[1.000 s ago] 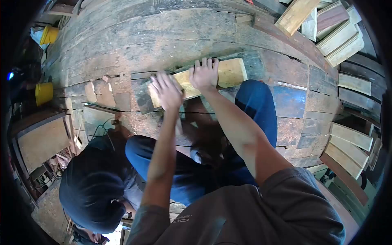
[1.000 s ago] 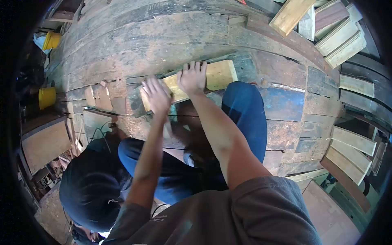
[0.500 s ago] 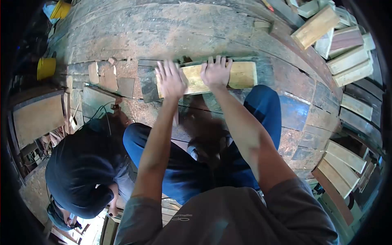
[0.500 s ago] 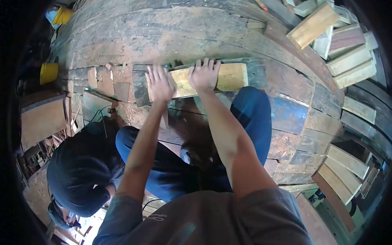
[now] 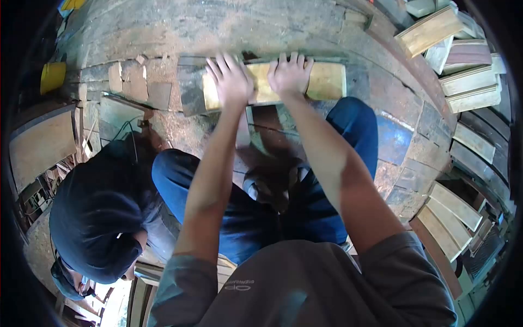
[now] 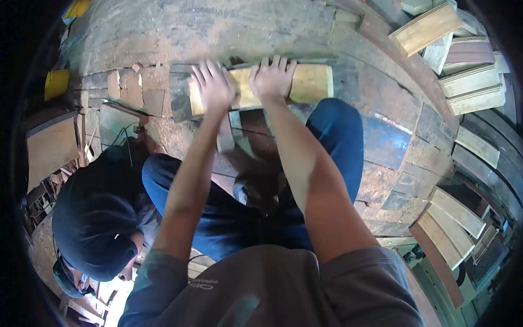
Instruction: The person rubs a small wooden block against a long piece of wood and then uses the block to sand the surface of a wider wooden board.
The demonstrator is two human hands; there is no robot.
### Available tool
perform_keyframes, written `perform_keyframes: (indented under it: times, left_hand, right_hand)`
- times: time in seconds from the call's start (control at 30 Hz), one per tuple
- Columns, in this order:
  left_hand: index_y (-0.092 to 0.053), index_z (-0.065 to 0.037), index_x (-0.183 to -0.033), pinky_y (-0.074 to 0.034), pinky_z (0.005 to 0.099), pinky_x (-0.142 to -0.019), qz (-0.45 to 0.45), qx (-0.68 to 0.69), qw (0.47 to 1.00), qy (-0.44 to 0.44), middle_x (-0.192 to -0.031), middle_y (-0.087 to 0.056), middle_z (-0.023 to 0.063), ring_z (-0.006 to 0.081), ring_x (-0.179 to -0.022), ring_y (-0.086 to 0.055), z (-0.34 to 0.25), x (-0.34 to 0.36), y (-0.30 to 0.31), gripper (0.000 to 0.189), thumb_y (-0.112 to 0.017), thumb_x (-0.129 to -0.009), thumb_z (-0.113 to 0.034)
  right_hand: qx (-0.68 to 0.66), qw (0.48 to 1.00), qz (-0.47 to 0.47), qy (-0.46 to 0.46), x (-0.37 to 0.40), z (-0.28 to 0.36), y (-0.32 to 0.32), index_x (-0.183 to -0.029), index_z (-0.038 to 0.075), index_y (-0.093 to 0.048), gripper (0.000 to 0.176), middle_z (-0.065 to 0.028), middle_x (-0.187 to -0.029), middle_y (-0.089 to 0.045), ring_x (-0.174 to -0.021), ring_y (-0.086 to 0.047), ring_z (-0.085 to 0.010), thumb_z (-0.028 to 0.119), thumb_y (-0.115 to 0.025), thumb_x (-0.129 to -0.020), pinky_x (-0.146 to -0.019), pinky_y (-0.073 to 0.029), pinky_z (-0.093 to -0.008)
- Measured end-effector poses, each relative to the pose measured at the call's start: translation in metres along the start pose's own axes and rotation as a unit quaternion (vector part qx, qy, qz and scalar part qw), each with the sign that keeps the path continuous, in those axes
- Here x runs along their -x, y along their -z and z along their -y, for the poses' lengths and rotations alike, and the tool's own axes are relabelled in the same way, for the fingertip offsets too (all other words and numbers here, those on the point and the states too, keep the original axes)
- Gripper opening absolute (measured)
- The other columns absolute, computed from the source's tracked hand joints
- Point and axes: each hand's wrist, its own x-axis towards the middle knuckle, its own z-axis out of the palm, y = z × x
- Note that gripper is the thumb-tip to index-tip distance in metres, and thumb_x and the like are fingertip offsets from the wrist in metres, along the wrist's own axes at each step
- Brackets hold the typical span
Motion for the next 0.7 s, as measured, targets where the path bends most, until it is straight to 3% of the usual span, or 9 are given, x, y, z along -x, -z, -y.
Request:
perform_keyframes:
  times: [0.07, 0.17, 0.23, 0.3, 0.37, 0.43, 0.5, 0.63, 0.7]
  left_hand:
    - [-0.041, 0.011, -0.144, -0.022, 0.0611, -0.120, -0.011, -0.021, 0.999, 0.038, -0.151, -0.041, 0.0293, 0.0596, -0.142, -0.028, 0.009, -0.028, -0.013, 0.058, -0.047, -0.101, -0.028]
    - [-0.040, 0.010, -0.144, -0.022, 0.0605, -0.120, -0.035, 0.004, 0.999, -0.003, -0.152, -0.040, 0.0287, 0.0587, -0.143, -0.027, -0.001, -0.001, 0.003, 0.057, -0.046, -0.102, -0.028]
    - [-0.034, 0.006, -0.150, -0.020, 0.0596, -0.122, 0.044, 0.031, 0.998, 0.013, -0.159, -0.032, 0.0233, 0.0544, -0.147, -0.023, -0.018, 0.042, 0.015, 0.059, -0.045, -0.104, -0.029]
    - [-0.030, 0.006, -0.152, -0.018, 0.0592, -0.123, 0.087, 0.018, 0.996, -0.029, -0.161, -0.029, 0.0221, 0.0532, -0.149, -0.021, -0.018, 0.064, 0.024, 0.061, -0.045, -0.104, -0.030]
    - [-0.030, 0.006, -0.153, -0.018, 0.0591, -0.123, 0.100, 0.032, 0.992, -0.065, -0.161, -0.028, 0.0225, 0.0537, -0.149, -0.020, -0.003, 0.050, 0.019, 0.062, -0.045, -0.104, -0.030]
    - [-0.035, 0.007, -0.149, -0.021, 0.0599, -0.122, 0.037, -0.022, 0.998, -0.045, -0.156, -0.035, 0.0245, 0.0580, -0.146, -0.022, 0.015, 0.012, 0.005, 0.061, -0.046, -0.102, -0.029]
    - [-0.036, 0.007, -0.147, -0.022, 0.0598, -0.121, 0.030, 0.016, 0.999, -0.013, -0.153, -0.038, 0.0247, 0.0595, -0.144, -0.024, 0.022, -0.024, 0.004, 0.059, -0.046, -0.101, -0.028]
    - [-0.036, 0.006, -0.148, -0.022, 0.0593, -0.121, 0.021, 0.010, 0.999, -0.042, -0.155, -0.036, 0.0233, 0.0562, -0.146, -0.024, 0.019, -0.010, 0.008, 0.057, -0.046, -0.102, -0.027]
    - [-0.035, 0.004, -0.149, -0.022, 0.0597, -0.121, 0.052, 0.014, 0.996, -0.072, -0.156, -0.036, 0.0221, 0.0542, -0.146, -0.025, 0.005, 0.041, 0.021, 0.056, -0.047, -0.103, -0.026]
  right_hand:
    - [0.014, 0.999, 0.029, -0.004, -0.002, 0.002, 0.004, -0.119, 0.006, -0.070, 0.051, -0.0191, -0.125, -0.064, -0.123, -0.053, -0.0356, 0.039, -0.039, -0.096, -0.114, -0.023, -0.0581]
    - [0.016, 1.000, -0.005, 0.002, 0.000, 0.003, 0.004, -0.117, 0.006, -0.070, 0.050, -0.0188, -0.121, -0.065, -0.121, -0.054, -0.0351, 0.039, -0.040, -0.096, -0.113, -0.024, -0.0577]
    - [0.022, 1.000, -0.016, 0.007, 0.004, 0.000, 0.004, -0.116, 0.007, -0.071, 0.048, -0.0186, -0.119, -0.065, -0.119, -0.055, -0.0349, 0.039, -0.040, -0.097, -0.113, -0.025, -0.0575]
    - [0.029, 0.999, -0.024, 0.008, 0.003, 0.001, 0.003, -0.114, 0.009, -0.071, 0.046, -0.0184, -0.118, -0.066, -0.119, -0.056, -0.0347, 0.039, -0.040, -0.098, -0.112, -0.027, -0.0574]
    - [0.010, 1.000, -0.010, 0.012, 0.002, 0.000, 0.001, -0.115, 0.006, -0.070, 0.048, -0.0188, -0.120, -0.065, -0.119, -0.055, -0.0354, 0.039, -0.040, -0.097, -0.114, -0.023, -0.0575]
    - [0.011, 1.000, 0.019, 0.004, 0.001, 0.001, 0.007, -0.116, 0.006, -0.070, 0.049, -0.0183, -0.123, -0.064, -0.121, -0.054, -0.0351, 0.039, -0.039, -0.097, -0.114, -0.023, -0.0580]
    - [0.024, 0.999, 0.035, -0.005, -0.004, 0.002, 0.009, -0.117, 0.006, -0.070, 0.049, -0.0180, -0.124, -0.064, -0.123, -0.053, -0.0346, 0.039, -0.039, -0.097, -0.114, -0.022, -0.0580]
    - [0.028, 1.000, 0.005, 0.002, 0.002, 0.003, 0.007, -0.119, 0.007, -0.070, 0.050, -0.0176, -0.125, -0.064, -0.124, -0.053, -0.0338, 0.039, -0.038, -0.097, -0.115, -0.022, -0.0576]
    - [0.027, 1.000, 0.014, 0.000, 0.000, 0.002, 0.012, -0.118, 0.007, -0.070, 0.050, -0.0177, -0.123, -0.065, -0.122, -0.054, -0.0342, 0.039, -0.039, -0.097, -0.114, -0.023, -0.0571]
